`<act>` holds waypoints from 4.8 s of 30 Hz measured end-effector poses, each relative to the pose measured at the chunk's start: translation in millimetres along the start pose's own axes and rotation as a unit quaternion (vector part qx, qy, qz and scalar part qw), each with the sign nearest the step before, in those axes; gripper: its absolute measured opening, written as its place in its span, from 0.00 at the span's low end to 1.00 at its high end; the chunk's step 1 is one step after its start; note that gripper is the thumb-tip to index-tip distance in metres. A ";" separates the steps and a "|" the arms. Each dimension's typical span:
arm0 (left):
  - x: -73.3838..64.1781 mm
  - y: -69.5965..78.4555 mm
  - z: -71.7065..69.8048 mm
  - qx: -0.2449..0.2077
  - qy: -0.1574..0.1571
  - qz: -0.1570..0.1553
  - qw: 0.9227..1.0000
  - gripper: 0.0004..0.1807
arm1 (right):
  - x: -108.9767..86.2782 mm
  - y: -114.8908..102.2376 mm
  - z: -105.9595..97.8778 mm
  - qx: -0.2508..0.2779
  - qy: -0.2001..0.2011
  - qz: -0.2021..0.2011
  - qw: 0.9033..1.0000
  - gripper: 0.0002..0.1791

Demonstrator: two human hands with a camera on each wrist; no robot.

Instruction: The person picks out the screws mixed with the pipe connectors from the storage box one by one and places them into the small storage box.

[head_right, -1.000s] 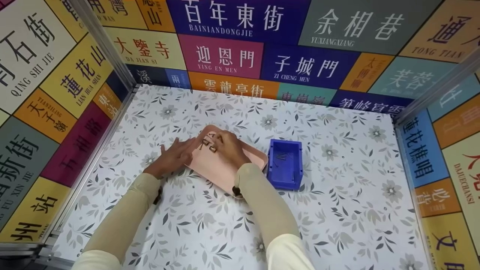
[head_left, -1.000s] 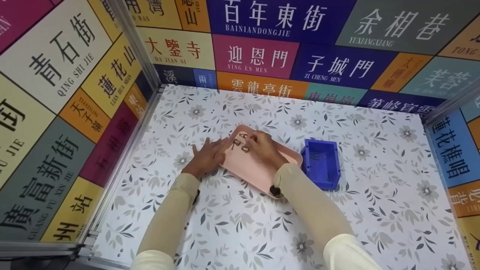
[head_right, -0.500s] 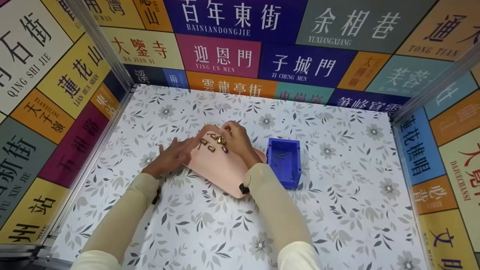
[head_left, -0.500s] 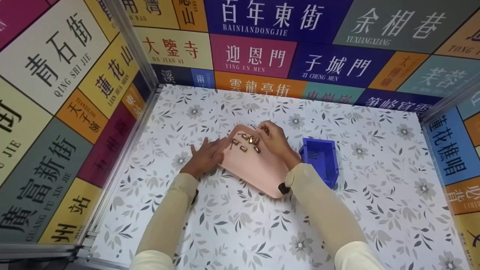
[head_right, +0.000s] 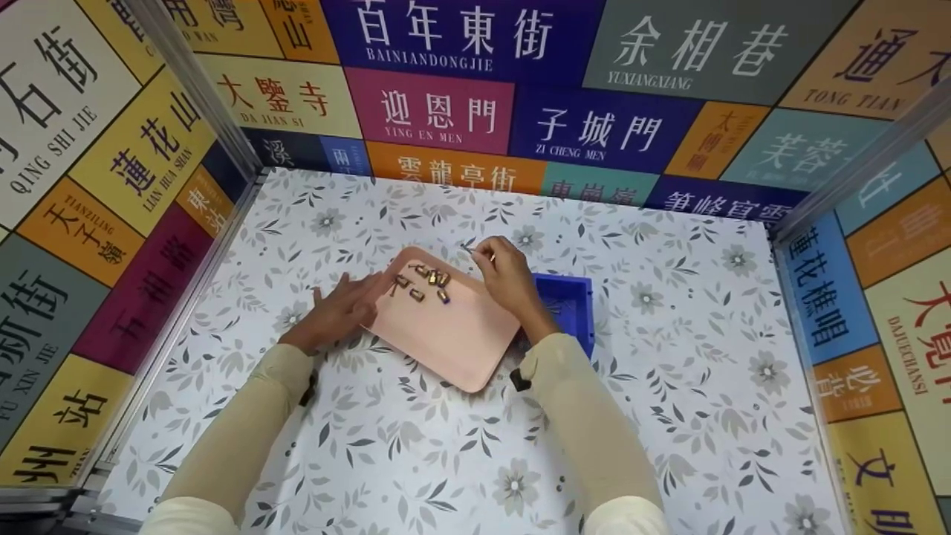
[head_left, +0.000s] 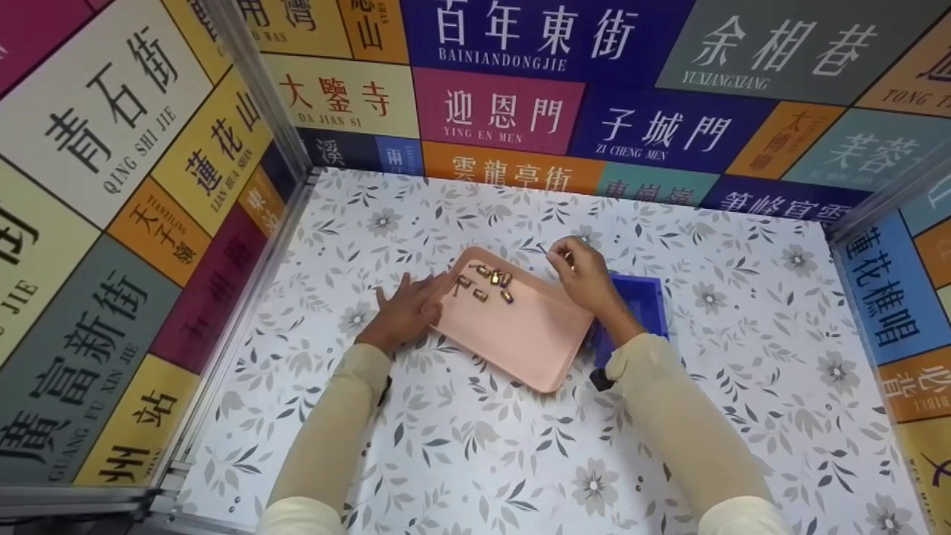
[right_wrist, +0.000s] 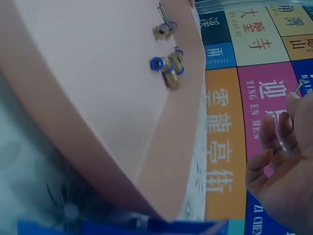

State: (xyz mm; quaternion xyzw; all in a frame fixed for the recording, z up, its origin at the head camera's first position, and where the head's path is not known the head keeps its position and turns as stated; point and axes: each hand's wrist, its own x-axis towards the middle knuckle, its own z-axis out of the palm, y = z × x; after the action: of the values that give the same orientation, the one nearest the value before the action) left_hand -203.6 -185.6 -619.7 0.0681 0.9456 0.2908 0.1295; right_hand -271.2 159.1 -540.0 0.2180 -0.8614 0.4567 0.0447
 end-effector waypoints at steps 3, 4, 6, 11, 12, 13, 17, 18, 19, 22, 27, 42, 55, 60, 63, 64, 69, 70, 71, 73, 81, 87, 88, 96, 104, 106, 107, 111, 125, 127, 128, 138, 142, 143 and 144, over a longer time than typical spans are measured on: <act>-0.5 -0.1 -0.1 0.002 -0.001 -0.002 1.000 0.32 | -5.3 1.6 -12.8 -0.007 0.002 -0.003 1.000 0.10; -0.7 -0.2 -0.2 0.004 -0.002 -0.002 1.000 0.32 | -7.3 1.9 -17.2 -0.006 0.001 -0.003 1.000 0.10; -1.1 -0.7 -0.4 0.007 -0.002 -0.003 1.000 0.32 | -11.3 2.6 -26.0 -0.009 0.002 0.002 1.000 0.10; -1.4 -0.8 -1.4 0.009 -0.009 -0.008 1.000 0.32 | -21.8 7.1 -46.0 -0.017 0.010 0.026 0.999 0.12; -1.4 -0.5 -1.6 0.009 -0.010 -0.009 1.000 0.32 | -24.1 8.8 -49.6 -0.020 0.014 0.030 0.999 0.12; -1.5 -0.1 -1.7 0.008 -0.011 -0.010 1.000 0.32 | -26.7 10.9 -52.9 -0.023 0.018 0.034 0.999 0.12; -2.0 0.9 -2.5 0.005 -0.013 -0.010 1.000 0.31 | -37.3 22.0 -64.6 -0.038 0.036 0.040 0.998 0.13; -2.0 1.1 -2.4 0.003 -0.012 -0.009 1.000 0.32 | -40.3 25.1 -67.4 -0.041 0.040 0.037 0.998 0.13; -1.9 1.3 -2.3 0.002 -0.011 -0.010 1.000 0.31 | -43.2 28.2 -70.0 -0.043 0.044 0.035 0.998 0.12; -1.9 1.4 -1.9 -0.004 -0.011 -0.012 1.000 0.31 | -52.1 36.8 -77.4 -0.047 0.057 0.031 0.997 0.10; -2.1 1.9 -2.6 -0.006 -0.012 -0.013 1.000 0.31 | -63.4 47.6 -87.7 -0.061 0.086 0.041 0.994 0.09; -1.7 0.5 -1.4 0.009 0.002 0.006 1.000 0.31 | -85.8 68.7 -100.7 -0.086 0.098 0.063 0.989 0.08; -1.3 -0.9 -1.0 -0.002 -0.005 0.001 1.000 0.32 | -90.6 69.6 -102.6 -0.082 0.101 0.072 0.989 0.09; -1.7 -0.6 -0.7 -0.008 -0.003 0.002 1.000 0.32 | -90.6 70.4 -102.3 -0.081 0.103 0.073 0.989 0.09; -1.9 -0.8 0.0 -0.010 -0.002 0.001 1.000 0.32 | -90.9 71.1 -102.1 -0.081 0.103 0.074 0.989 0.09; -1.8 -0.7 0.0 -0.009 -0.002 0.000 1.000 0.32 | -90.9 71.4 -102.0 -0.080 0.103 0.073 0.989 0.09; -0.8 0.2 -0.2 0.003 -0.007 -0.004 1.000 0.32 | -91.0 72.5 -102.3 -0.084 0.103 0.066 0.989 0.10; -0.4 0.3 -0.2 0.006 -0.008 -0.006 1.000 0.32 | -91.0 72.5 -102.3 -0.084 0.103 0.065 0.989 0.10; -0.1 0.5 -0.2 0.008 -0.009 -0.008 1.000 0.32 | -91.0 72.5 -102.3 -0.084 0.103 0.065 0.989 0.10; 0.7 0.6 0.0 0.010 -0.013 -0.014 1.000 0.32 | -91.0 72.5 -102.0 -0.086 0.102 0.065 0.989 0.10; 0.1 0.6 0.2 0.005 -0.010 -0.010 1.000 0.32 | -89.6 70.9 -97.4 -0.086 0.096 0.062 0.990 0.10; -0.1 0.2 0.1 0.002 -0.011 -0.009 1.000 0.32 | -82.6 64.4 -90.4 -0.081 0.089 0.052 0.991 0.10; -0.2 0.1 0.0 0.002 -0.011 -0.009 1.000 0.32 | -81.0 62.5 -89.1 -0.078 0.088 0.047 0.992 0.10; -2.4 0.3 -1.8 0.005 -0.009 -0.004 1.000 0.32 | -64.3 45.2 -68.9 -0.052 0.072 0.027 0.996 0.10; -1.6 0.1 -2.2 0.004 -0.010 0.001 1.000 0.32 | -44.1 27.2 -34.4 -0.018 0.058 -0.008 0.998 0.08; -0.8 0.0 -1.8 0.002 -0.010 -0.001 1.000 0.31 | -38.2 23.0 -24.9 -0.014 0.054 -0.017 0.998 0.08; -0.7 -0.1 -1.8 0.001 -0.009 -0.002 1.000 0.31 | -35.3 20.8 -20.2 -0.014 0.052 -0.021 0.998 0.08; -0.2 0.1 -1.6 -0.002 -0.006 -0.006 1.000 0.31 | -24.0 12.4 -1.6 -0.014 0.040 -0.025 0.999 0.08; -0.6 0.3 -1.8 0.004 -0.005 -0.009 1.000 0.31 | 6.4 -3.6 55.6 0.016 -0.033 0.004 0.999 0.09; -0.5 -0.8 -1.4 0.005 -0.003 -0.004 1.000 0.31 | 9.0 -3.7 62.1 0.021 -0.041 0.007 0.999 0.10; -0.4 -1.3 -1.1 0.005 -0.002 -0.002 1.000 0.31 | 10.2 -3.6 65.4 0.024 -0.044 0.009 0.999 0.10; 3.1 0.5 0.8 0.017 -0.005 -0.021 1.000 0.32 | 19.7 2.1 93.0 0.037 -0.072 0.041 0.996 0.12; 2.2 2.2 1.0 0.014 -0.005 -0.025 1.000 0.31 | 21.6 2.6 100.3 0.021 -0.075 0.053 0.996 0.13; 1.8 2.5 0.9 0.014 -0.003 -0.025 1.000 0.31 | 22.1 2.9 101.9 0.015 -0.076 0.055 0.995 0.13; 1.6 2.6 0.8 0.014 -0.003 -0.026 1.000 0.31 | 22.3 3.5 103.8 0.010 -0.075 0.056 0.996 0.13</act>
State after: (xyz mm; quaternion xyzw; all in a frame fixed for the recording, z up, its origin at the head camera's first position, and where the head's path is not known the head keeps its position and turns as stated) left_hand -204.8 -182.8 -619.3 0.0464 0.9506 0.2738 0.1389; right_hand -280.1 69.7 -596.5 0.2034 -0.8687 0.4491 -0.0482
